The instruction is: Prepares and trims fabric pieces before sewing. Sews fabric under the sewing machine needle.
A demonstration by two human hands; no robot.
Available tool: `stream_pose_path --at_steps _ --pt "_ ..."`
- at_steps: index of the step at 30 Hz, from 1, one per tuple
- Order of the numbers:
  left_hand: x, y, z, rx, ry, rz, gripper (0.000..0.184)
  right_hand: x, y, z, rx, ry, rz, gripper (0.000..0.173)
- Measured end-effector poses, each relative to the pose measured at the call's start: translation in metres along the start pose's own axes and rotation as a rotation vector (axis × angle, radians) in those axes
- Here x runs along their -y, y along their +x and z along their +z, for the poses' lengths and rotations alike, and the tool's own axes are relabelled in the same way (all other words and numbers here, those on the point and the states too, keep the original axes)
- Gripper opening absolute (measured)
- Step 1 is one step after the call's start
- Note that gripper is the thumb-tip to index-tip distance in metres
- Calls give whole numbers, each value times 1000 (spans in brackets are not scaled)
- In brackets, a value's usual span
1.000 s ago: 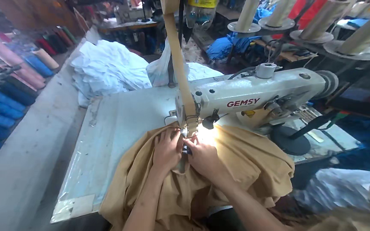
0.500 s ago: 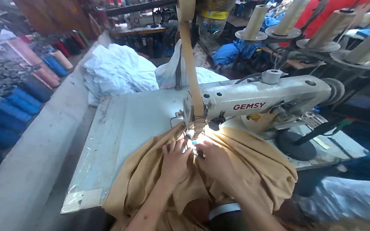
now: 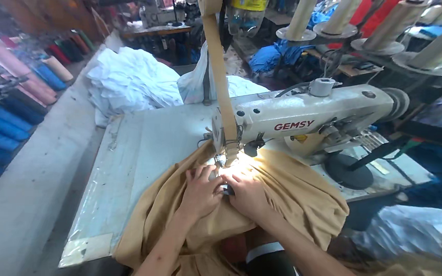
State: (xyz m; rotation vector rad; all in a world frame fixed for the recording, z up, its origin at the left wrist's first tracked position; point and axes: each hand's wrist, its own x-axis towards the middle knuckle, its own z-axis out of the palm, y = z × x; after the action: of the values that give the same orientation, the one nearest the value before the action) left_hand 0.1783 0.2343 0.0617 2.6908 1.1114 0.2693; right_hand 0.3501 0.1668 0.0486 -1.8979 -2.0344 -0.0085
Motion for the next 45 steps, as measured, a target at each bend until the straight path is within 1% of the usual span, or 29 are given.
stream_pose_path --at_steps 2,4,6,8,10,11,12,13,14,16,18,20,23,26,29,30,31,32,34,35,36,37,38,39,40,41,42,43,45 --pt "1 4 4 -93 46 16 35 -10 10 1 15 31 -47 40" --pt "-3 11 7 -163 79 -17 35 -18 20 -1 56 67 -67 37" --pt "-18 17 6 -191 106 -139 31 -23 27 2 86 77 -70 27" --pt "-44 21 5 -194 104 -338 29 -27 29 3 81 64 -82 24" --pt "-65 25 7 -171 40 -518 36 -27 27 0 83 43 -91 24" --pt "-69 25 9 -169 18 -565 42 -28 25 -1 90 40 -91 26" --pt "-68 24 13 -183 18 -577 46 -29 23 -1 72 47 -105 30" --pt "-65 22 15 -205 29 -562 48 -31 20 -2 51 66 -120 35" --pt "-60 20 16 -211 39 -532 44 -32 17 -2 20 82 -138 38" --pt "-53 17 14 -208 60 -477 34 -30 11 -4 -27 80 -122 37" --pt "-49 17 15 -225 68 -438 32 -26 8 -5 -61 46 -87 40" --pt "-45 16 19 -278 67 -397 31 -25 9 -4 -68 14 -76 44" --pt "-39 15 24 -326 76 -327 29 -22 10 -7 -33 -22 -58 47" --pt "-28 17 21 -308 97 -263 27 -16 14 -5 -14 -51 -36 41" --pt "4 26 14 -292 42 -119 27 0 22 -3 79 -49 25 23" --pt "18 32 11 -264 2 -61 27 8 24 -5 141 -48 63 24" --pt "32 40 8 -261 -33 11 26 17 26 -12 216 -45 104 25" --pt "43 48 8 -277 -58 75 27 24 28 -18 255 -45 131 27" --pt "57 61 6 -289 -73 154 28 32 32 -22 279 -40 156 27" --pt "60 64 6 -301 -51 173 28 32 32 -21 255 -33 159 26" --pt "59 63 6 -320 -19 171 27 32 32 -20 241 -23 163 26" --pt "54 59 4 -329 14 125 27 32 31 -19 229 -15 163 25" --pt "45 50 0 -342 6 41 27 32 31 -18 222 -13 159 26" --pt "33 40 -4 -393 -59 -48 28 32 30 -20 235 -4 160 26" --pt "21 29 -7 -452 -199 -130 29 33 30 -23 260 9 164 26" --pt "11 18 -8 -489 -423 -195 29 34 29 -24 279 20 161 25" --pt "4 11 -5 -498 -638 -228 30 34 28 -25 277 13 154 24" --pt "1 6 0 -477 -728 -235 32 36 27 -27 291 4 159 24" --pt "8 6 8 -438 -565 -182 33 37 28 -26 281 -5 172 26"
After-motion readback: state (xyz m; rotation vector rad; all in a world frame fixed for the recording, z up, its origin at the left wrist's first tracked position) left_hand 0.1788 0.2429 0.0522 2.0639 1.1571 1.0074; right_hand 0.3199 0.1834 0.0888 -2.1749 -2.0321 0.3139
